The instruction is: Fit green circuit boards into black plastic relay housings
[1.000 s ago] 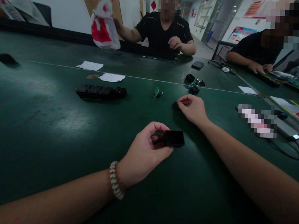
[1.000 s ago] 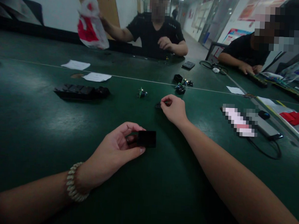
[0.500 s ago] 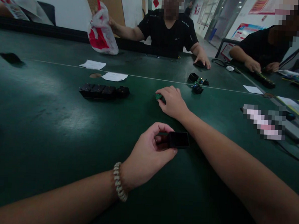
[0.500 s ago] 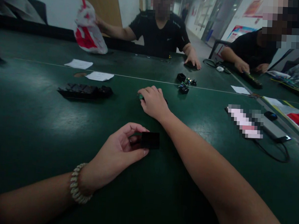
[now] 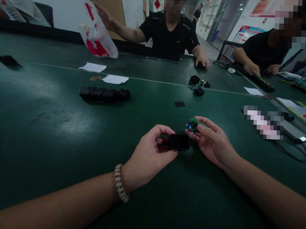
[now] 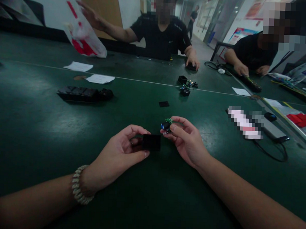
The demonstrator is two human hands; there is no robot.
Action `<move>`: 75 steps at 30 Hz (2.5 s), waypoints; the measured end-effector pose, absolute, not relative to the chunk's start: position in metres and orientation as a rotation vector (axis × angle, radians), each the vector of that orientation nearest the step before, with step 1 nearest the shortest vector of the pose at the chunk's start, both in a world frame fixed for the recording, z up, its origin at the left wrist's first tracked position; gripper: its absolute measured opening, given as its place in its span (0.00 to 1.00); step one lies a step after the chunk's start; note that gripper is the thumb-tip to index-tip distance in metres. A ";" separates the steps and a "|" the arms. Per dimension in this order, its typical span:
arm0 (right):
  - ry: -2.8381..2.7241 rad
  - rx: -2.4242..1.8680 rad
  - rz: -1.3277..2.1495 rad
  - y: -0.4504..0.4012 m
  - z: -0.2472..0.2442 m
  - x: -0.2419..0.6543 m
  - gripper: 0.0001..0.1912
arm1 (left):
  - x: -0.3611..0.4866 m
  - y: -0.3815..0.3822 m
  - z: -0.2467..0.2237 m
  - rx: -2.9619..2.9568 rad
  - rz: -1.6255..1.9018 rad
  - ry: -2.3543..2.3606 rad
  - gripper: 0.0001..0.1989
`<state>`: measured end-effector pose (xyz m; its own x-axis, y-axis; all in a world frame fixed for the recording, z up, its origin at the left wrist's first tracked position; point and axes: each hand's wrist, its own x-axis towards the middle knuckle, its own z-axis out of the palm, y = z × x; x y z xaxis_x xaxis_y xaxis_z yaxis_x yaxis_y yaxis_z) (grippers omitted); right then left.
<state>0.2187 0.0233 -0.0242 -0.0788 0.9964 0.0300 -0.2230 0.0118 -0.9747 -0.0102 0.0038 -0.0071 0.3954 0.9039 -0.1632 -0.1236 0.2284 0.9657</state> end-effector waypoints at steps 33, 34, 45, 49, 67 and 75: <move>-0.858 -0.847 1.615 0.022 -0.020 0.216 0.19 | -0.005 0.005 -0.007 1.059 0.851 0.887 0.21; -0.842 -0.845 1.613 0.021 -0.019 0.215 0.19 | -0.005 0.005 -0.007 1.058 0.854 0.886 0.21; -0.749 -0.846 1.577 0.018 -0.012 0.207 0.12 | -0.006 0.004 -0.008 1.044 0.854 0.881 0.22; -0.726 -0.863 1.600 0.019 -0.012 0.211 0.11 | -0.005 0.006 -0.008 1.047 0.860 0.894 0.22; -0.563 -0.843 1.793 0.023 -0.004 0.213 0.19 | -0.004 0.006 -0.009 1.048 0.865 0.891 0.21; -0.654 -0.843 1.769 0.023 -0.007 0.213 0.21 | -0.006 0.005 -0.008 1.064 0.873 0.886 0.20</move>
